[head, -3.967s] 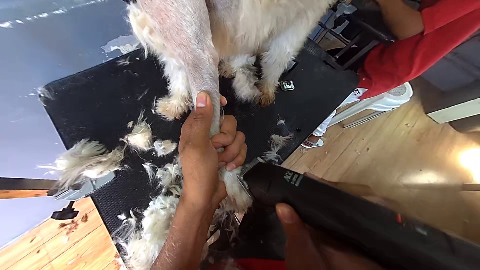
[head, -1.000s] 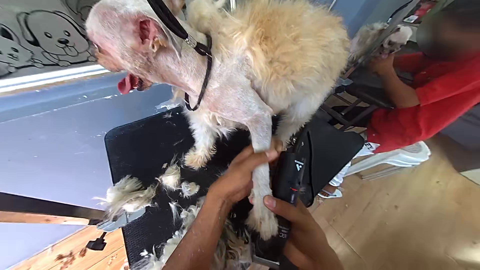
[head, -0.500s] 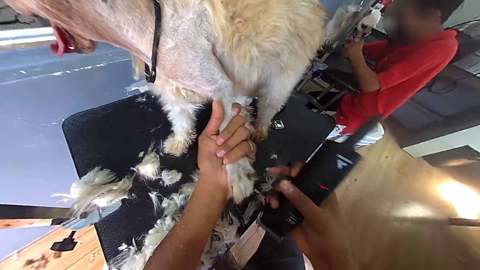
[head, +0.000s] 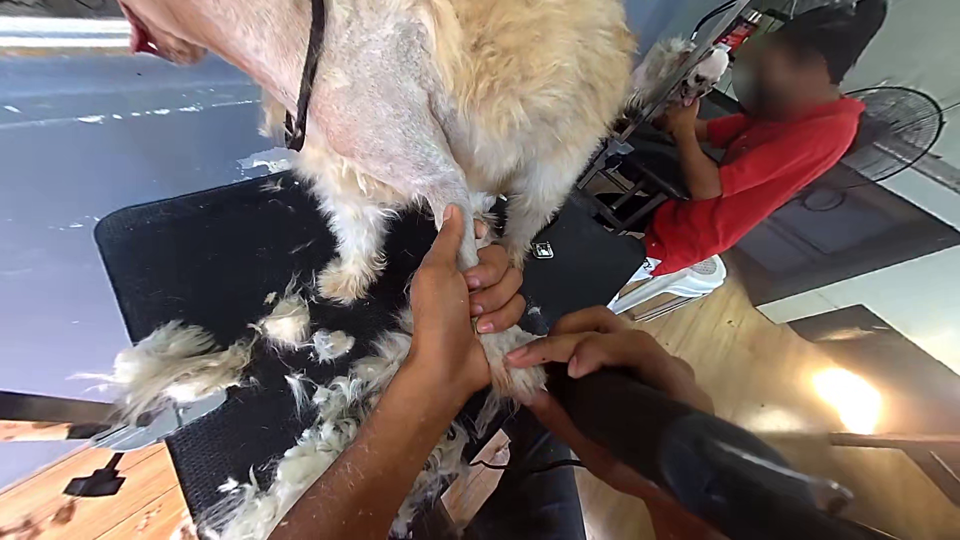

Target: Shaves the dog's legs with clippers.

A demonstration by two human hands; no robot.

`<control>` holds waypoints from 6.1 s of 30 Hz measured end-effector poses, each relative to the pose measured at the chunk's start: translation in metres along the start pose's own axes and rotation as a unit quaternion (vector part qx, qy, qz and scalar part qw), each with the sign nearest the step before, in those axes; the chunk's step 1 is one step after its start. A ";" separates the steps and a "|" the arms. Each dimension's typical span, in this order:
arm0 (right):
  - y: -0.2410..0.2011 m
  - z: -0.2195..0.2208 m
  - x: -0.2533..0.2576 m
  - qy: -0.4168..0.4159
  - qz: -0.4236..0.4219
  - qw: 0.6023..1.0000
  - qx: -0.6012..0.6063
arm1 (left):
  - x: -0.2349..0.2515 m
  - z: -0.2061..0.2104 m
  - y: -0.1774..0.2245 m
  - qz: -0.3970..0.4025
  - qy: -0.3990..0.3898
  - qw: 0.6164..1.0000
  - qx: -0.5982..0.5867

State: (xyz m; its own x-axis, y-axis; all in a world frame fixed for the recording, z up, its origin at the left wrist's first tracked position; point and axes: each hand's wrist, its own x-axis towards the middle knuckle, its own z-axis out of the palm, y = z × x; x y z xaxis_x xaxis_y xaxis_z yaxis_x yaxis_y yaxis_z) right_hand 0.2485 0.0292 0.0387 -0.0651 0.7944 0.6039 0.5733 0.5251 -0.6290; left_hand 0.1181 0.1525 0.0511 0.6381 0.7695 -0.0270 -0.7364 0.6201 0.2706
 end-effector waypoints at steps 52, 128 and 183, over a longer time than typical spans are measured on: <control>-0.045 0.040 -0.054 0.259 -0.061 0.963 -0.044 | 0.000 0.013 -0.001 0.109 0.088 0.985 0.096; -0.057 0.065 -0.037 0.363 -0.001 0.932 -0.005 | -0.010 0.015 0.000 0.132 0.038 0.978 0.156; -0.064 0.037 -0.027 0.362 0.012 0.920 -0.146 | -0.018 0.017 -0.007 0.090 0.004 0.986 0.138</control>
State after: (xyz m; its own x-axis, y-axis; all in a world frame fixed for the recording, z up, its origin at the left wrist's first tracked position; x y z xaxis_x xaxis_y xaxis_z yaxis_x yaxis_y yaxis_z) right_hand 0.1834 -0.0143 0.0440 0.4520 0.3370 0.8259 0.7697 0.3206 -0.5520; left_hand 0.1157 0.1320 0.0665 0.4998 0.8653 0.0376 -0.7471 0.4088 0.5241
